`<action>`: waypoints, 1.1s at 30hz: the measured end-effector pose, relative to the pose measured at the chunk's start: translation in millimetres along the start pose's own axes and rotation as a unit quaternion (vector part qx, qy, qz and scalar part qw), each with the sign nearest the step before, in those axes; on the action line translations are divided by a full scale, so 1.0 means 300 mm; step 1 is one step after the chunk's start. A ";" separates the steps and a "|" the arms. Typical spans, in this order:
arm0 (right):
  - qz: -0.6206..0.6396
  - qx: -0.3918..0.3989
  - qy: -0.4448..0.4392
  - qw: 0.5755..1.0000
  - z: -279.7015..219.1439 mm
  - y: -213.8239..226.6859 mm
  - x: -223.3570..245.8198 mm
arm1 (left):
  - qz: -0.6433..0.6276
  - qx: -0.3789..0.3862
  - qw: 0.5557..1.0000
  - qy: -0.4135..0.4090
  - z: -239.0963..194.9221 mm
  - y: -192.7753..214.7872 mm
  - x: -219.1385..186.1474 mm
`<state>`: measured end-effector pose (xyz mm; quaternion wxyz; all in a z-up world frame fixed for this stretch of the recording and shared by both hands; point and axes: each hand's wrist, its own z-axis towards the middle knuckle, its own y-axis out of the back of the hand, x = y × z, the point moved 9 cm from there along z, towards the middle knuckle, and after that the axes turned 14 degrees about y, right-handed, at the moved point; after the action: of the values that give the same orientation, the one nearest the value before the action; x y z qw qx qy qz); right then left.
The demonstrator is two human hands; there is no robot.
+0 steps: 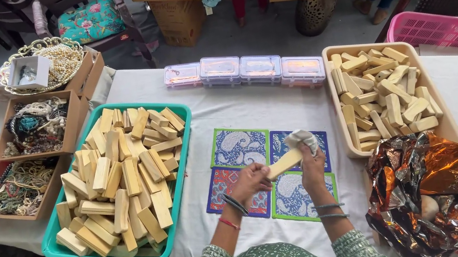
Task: The person wraps small wooden blocks in foil and places them into plastic containers. They also wipe the wooden blocks with a white cloth before wrapping them.
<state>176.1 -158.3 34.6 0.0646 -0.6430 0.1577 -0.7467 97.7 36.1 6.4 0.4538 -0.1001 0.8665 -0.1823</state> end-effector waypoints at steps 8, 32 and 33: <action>-0.009 -0.011 -0.026 1.000 -0.167 -0.114 -0.067 | -0.166 -0.095 0.979 -0.075 0.058 -0.045 0.134; -0.272 -0.124 -0.016 0.954 -0.345 0.923 -0.426 | -0.175 -0.323 0.929 -0.039 0.415 0.673 0.424; -0.367 -0.103 0.059 0.923 -0.323 0.934 -0.377 | -0.212 -0.323 0.922 -0.040 0.416 0.680 0.454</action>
<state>70.0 -373.6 -173.0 -0.2900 -0.6139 -0.0093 -0.7342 121.3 148.3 -243.8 0.3816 -0.4297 0.8181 0.0195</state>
